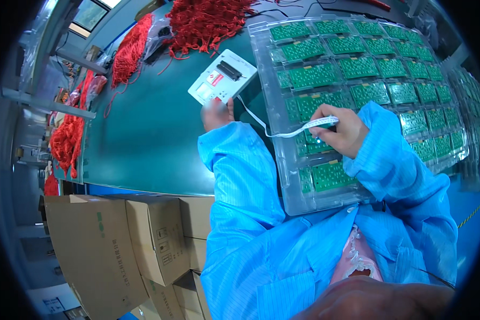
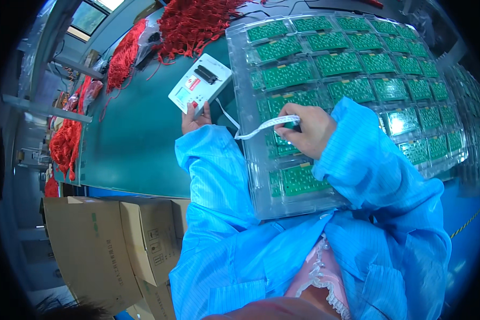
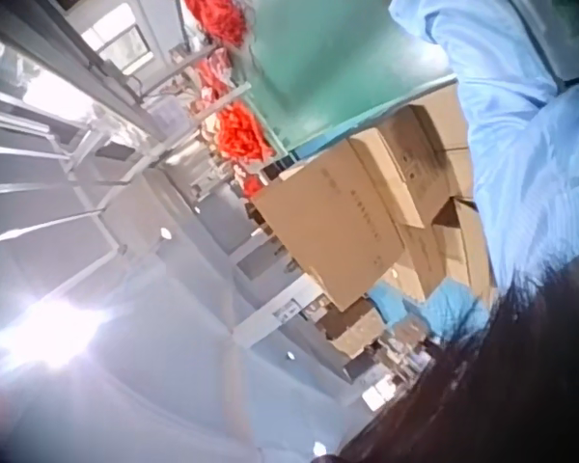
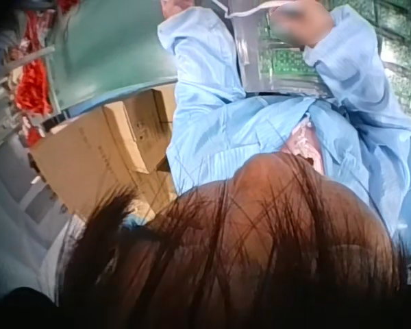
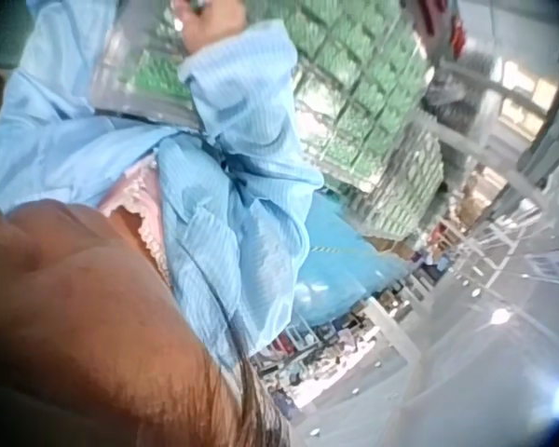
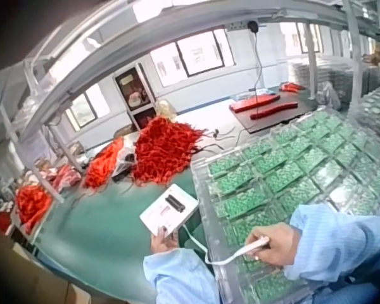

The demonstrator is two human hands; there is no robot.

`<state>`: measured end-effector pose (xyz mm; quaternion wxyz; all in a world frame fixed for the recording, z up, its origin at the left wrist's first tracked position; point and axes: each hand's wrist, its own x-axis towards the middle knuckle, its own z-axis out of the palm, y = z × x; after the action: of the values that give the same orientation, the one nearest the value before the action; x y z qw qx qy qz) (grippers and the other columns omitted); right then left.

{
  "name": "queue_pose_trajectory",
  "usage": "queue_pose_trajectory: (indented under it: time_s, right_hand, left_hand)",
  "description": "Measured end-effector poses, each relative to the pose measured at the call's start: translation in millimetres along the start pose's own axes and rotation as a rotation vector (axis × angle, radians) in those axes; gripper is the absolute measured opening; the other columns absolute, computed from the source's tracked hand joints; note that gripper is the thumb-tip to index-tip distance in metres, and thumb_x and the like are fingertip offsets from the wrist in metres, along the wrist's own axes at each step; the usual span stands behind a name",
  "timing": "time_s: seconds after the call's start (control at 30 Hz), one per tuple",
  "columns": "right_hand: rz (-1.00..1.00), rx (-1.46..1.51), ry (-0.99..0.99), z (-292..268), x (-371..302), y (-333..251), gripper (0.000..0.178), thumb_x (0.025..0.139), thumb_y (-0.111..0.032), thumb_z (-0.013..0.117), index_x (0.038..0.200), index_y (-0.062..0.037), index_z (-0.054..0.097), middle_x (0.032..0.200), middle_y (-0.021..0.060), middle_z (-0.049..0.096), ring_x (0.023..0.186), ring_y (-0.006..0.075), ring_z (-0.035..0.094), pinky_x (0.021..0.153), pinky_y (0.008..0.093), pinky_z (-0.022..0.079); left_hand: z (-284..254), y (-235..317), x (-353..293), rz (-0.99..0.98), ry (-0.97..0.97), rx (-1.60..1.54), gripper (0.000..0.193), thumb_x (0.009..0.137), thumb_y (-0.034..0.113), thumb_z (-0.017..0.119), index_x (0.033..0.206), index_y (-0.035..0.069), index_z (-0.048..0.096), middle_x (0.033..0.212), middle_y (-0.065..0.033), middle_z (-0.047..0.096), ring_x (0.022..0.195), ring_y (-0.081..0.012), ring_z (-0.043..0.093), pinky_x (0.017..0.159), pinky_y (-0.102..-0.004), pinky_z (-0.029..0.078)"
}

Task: Testing individual units on a panel of printed circuit boards using a digital multimeter and a handheld probe.

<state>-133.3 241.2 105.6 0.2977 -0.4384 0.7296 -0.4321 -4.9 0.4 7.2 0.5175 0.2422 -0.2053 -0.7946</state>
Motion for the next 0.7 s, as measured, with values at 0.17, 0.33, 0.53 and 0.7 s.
queue_pose_trajectory:
  time_s: [0.17, 0.33, 0.53, 0.7]
  right_hand:
    - [-0.019, -0.005, -0.018, -1.6, -3.2, -3.5, 0.011, 0.072, -0.001, 0.057, 0.082, -0.0038, 0.054, 0.06, 0.0005, 0.053, 0.05, 0.0082, 0.038, 0.046, 0.0221, 0.031]
    - [-0.014, -0.014, -0.03, -1.3, -2.0, -6.3, 0.01, 0.072, 0.0, 0.056, 0.081, -0.003, 0.053, 0.061, 0.0018, 0.053, 0.051, 0.009, 0.039, 0.046, 0.0227, 0.031]
    - [-0.004, -0.02, -0.028, -1.5, -3.3, -8.0, 0.01, 0.072, 0.0, 0.056, 0.081, -0.0029, 0.053, 0.061, 0.0029, 0.053, 0.051, 0.0097, 0.039, 0.047, 0.0229, 0.032]
    - [0.0, -0.023, -0.029, -1.6, -3.5, -7.6, 0.01, 0.072, 0.0, 0.056, 0.08, -0.0029, 0.053, 0.061, 0.0032, 0.053, 0.052, 0.0099, 0.04, 0.047, 0.0229, 0.032]
  left_hand:
    - [1.9, 0.6, 4.2, -0.009, -0.066, 0.001, 0.037, 0.084, 0.009, 0.047, 0.118, 0.004, 0.034, 0.108, -0.0168, 0.047, 0.094, -0.0285, 0.053, 0.071, -0.0333, 0.051]
    - [1.0, 2.6, 5.9, -0.002, -0.056, -0.008, 0.037, 0.084, 0.011, 0.047, 0.118, 0.005, 0.033, 0.108, -0.0164, 0.048, 0.094, -0.0284, 0.053, 0.071, -0.0341, 0.051]
    - [2.3, 2.2, 3.1, -0.01, -0.036, -0.012, 0.038, 0.084, 0.011, 0.047, 0.119, 0.006, 0.033, 0.107, -0.016, 0.048, 0.093, -0.0283, 0.053, 0.07, -0.0344, 0.051]
    - [2.7, 2.2, 2.7, 0.0, -0.023, -0.007, 0.037, 0.084, 0.011, 0.048, 0.118, 0.006, 0.033, 0.106, -0.0159, 0.049, 0.092, -0.0283, 0.053, 0.07, -0.0344, 0.051]
